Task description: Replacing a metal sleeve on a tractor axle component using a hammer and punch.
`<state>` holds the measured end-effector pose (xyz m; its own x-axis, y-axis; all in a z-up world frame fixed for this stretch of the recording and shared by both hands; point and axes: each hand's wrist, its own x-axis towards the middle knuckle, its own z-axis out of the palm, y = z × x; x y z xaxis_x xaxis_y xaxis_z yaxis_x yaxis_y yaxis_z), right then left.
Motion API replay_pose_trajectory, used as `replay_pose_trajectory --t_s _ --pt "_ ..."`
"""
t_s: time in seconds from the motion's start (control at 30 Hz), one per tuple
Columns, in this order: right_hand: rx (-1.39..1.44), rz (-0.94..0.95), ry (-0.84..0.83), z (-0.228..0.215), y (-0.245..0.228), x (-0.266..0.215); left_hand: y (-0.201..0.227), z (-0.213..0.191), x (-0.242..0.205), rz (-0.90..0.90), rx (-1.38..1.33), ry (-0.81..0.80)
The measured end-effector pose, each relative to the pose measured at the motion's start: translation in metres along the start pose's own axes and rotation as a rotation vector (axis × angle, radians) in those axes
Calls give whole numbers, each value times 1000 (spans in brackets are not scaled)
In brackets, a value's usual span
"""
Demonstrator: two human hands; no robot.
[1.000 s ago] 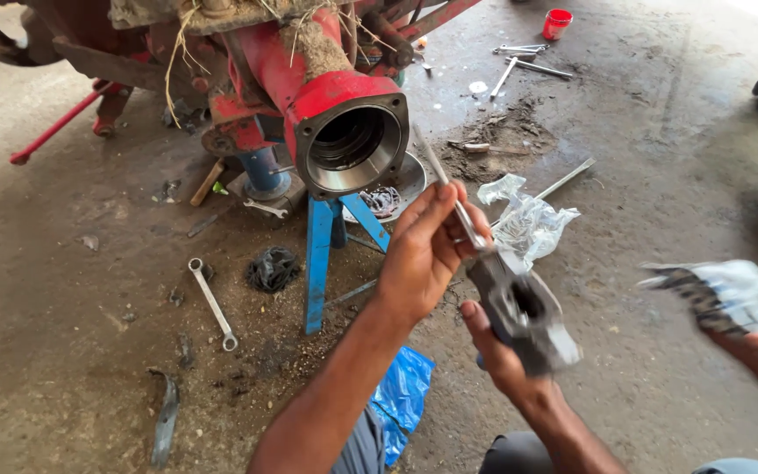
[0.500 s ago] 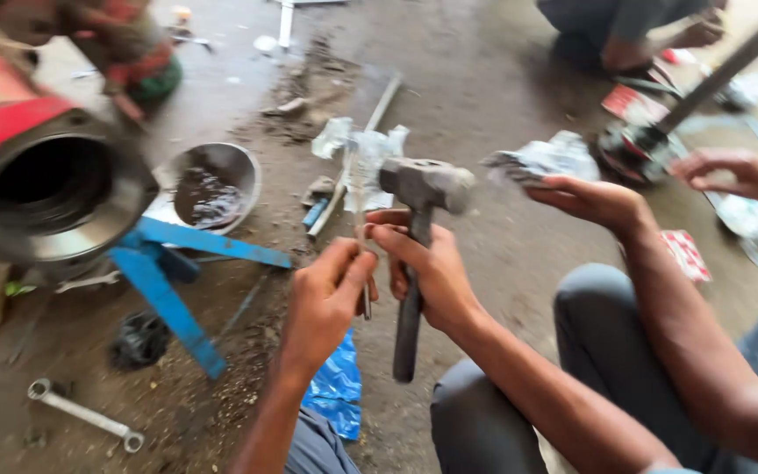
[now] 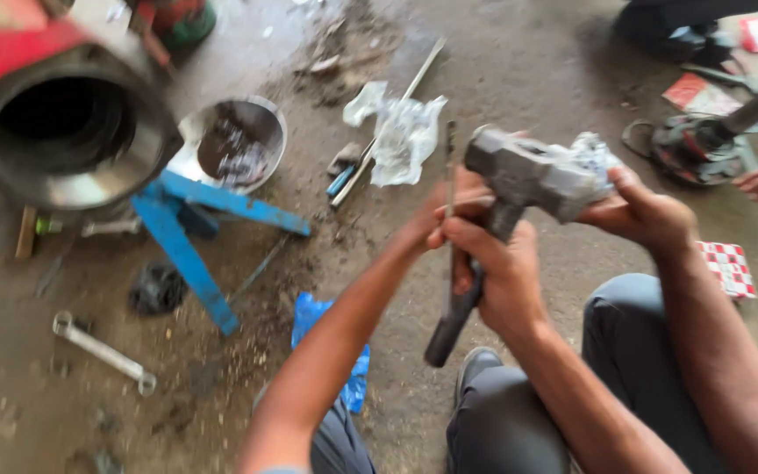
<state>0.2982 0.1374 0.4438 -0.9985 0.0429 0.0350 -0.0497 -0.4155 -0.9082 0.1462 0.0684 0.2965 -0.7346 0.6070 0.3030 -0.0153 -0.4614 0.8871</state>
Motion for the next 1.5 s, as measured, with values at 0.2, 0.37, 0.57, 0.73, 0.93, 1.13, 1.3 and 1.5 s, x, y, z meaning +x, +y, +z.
replay_pose_trajectory --t_s 0.2,0.37,0.57,0.73,0.93,1.13,1.3,1.5 --pt "-156 49 -44 -15 0 -2 45 11 -3 3 444 28" --pt "-164 16 -151 -19 13 13 64 -65 -91 146 46 355" --pt "-250 107 -303 7 75 45 50 -121 -188 -33 -539 748" --pt "-403 263 -380 35 133 50 59 -129 -233 -42 -322 954" --pt "-439 418 -474 64 165 49 53 -153 -287 -78 52 990" --pt "-489 499 -577 87 206 42 8 -212 -383 -219 371 1065" --pt "-504 629 -642 112 250 36 -6 -251 -433 -464 422 1370" --pt "-546 764 -739 126 288 41 -30 -336 -464 -796 1209 1238"
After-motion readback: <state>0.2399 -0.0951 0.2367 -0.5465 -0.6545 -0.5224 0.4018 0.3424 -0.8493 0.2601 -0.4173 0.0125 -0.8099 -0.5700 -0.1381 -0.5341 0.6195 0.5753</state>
